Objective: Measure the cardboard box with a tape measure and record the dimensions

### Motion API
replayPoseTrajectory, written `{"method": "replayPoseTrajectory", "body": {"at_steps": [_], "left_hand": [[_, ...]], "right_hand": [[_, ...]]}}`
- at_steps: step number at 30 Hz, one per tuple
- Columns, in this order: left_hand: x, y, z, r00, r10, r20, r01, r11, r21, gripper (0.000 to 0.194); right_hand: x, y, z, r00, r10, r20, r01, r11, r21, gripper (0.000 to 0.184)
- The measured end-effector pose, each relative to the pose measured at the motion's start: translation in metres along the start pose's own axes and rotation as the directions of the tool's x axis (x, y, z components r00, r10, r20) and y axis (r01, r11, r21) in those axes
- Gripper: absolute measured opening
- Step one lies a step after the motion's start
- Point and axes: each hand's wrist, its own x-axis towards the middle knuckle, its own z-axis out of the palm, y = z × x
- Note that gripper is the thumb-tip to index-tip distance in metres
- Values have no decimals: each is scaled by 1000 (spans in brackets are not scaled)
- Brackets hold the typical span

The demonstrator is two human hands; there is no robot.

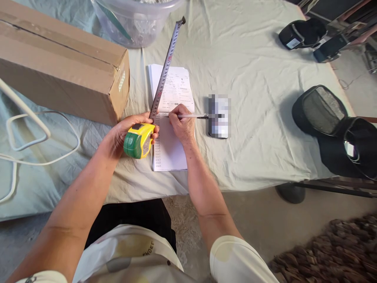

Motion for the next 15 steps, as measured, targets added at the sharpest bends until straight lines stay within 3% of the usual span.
{"method": "replayPoseTrajectory", "body": {"at_steps": [15], "left_hand": [[-1, 0, 1, 1000, 1, -1, -1, 1000, 0, 45]], "right_hand": [[0, 0, 0, 1000, 5, -6, -5, 1000, -22, 18]]}}
